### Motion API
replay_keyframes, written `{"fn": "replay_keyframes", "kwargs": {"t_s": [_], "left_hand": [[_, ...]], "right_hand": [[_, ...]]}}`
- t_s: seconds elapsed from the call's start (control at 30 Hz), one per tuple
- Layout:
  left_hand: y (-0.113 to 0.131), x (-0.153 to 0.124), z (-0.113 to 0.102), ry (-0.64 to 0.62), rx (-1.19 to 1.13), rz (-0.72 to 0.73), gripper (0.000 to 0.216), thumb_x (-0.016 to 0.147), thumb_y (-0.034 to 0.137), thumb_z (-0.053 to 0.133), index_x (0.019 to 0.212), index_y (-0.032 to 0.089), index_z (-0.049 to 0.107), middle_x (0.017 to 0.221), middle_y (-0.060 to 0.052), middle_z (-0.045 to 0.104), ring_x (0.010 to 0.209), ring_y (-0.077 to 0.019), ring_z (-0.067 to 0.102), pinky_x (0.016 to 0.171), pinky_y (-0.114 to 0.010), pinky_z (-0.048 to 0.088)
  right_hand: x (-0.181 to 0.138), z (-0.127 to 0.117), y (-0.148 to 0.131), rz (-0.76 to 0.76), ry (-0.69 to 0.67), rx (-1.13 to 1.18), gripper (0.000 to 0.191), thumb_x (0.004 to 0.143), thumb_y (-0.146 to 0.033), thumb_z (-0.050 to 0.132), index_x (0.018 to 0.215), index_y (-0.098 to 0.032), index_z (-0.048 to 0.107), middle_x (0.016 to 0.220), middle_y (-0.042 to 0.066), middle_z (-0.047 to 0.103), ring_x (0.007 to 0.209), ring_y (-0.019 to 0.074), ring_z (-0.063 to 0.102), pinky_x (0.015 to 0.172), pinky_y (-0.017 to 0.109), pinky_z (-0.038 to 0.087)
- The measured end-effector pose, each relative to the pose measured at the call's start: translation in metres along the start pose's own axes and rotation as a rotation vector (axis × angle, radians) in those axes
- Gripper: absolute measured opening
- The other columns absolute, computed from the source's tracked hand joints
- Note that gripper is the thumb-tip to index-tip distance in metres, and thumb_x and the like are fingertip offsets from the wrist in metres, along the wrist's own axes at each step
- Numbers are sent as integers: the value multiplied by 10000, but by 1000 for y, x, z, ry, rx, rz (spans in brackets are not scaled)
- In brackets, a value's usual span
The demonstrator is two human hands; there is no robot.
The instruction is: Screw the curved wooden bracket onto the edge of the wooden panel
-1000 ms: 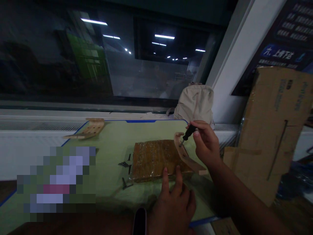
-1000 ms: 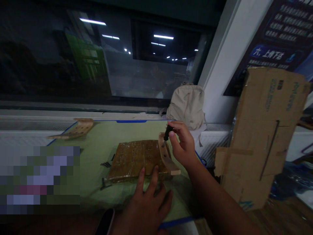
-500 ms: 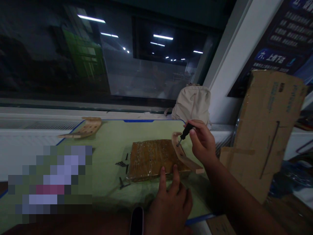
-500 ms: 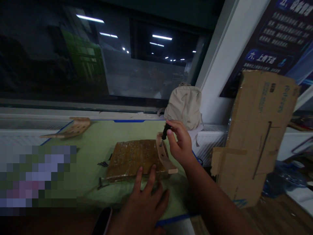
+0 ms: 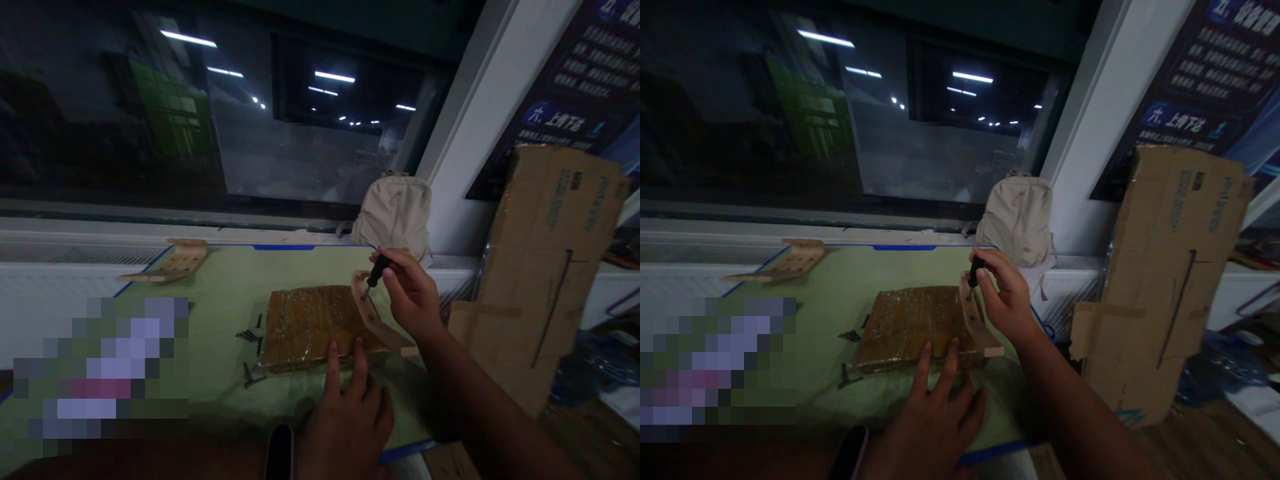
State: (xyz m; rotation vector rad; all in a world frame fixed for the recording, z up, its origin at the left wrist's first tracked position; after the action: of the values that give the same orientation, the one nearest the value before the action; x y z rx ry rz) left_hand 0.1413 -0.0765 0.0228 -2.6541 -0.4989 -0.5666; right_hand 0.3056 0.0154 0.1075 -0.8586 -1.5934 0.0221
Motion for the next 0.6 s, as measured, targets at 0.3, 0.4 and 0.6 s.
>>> {"fn": "replay_keyframes", "kwargs": {"t_s": [0.3, 0.4, 0.6], "left_hand": [[-2, 3, 1, -66, -50, 13, 702, 900, 772, 558, 1278, 202, 716, 1189, -157, 732, 1388, -528, 417, 1031, -758, 275], [-2, 3, 2, -66, -46, 17, 710, 884, 772, 580, 1283, 201, 719, 1194, -156, 730, 1394, -535, 401, 1032, -762, 270], [-1, 2, 2, -45, -40, 12, 696, 909, 776, 535, 1261, 208, 730, 1171, -149, 734, 1387, -529, 403, 1032, -759, 264]], "right_hand": [[3, -13, 5, 42, 162, -247, 184, 884, -313, 746, 1057, -267, 703, 815, -8, 649, 701, 155, 635, 631, 298, 569], [1, -7, -6, -96, 25, -223, 242, 975, -334, 618, 1198, -282, 698, 988, 59, 702, 936, 220, 688, 810, 400, 608], [-4, 4, 5, 76, -19, -47, 296, 1015, -337, 564, 1302, -282, 615, 1060, 52, 751, 880, 186, 763, 812, 384, 648]]}}
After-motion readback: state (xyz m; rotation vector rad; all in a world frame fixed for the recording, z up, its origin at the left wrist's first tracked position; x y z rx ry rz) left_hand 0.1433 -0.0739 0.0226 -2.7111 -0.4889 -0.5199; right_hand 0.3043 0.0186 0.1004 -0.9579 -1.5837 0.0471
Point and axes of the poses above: each hand's wrist, its own x-axis towards the middle knuckle, its own z-axis out of the palm, y = z × x, the point moved 4 cm from there along x, towards the middle knuckle
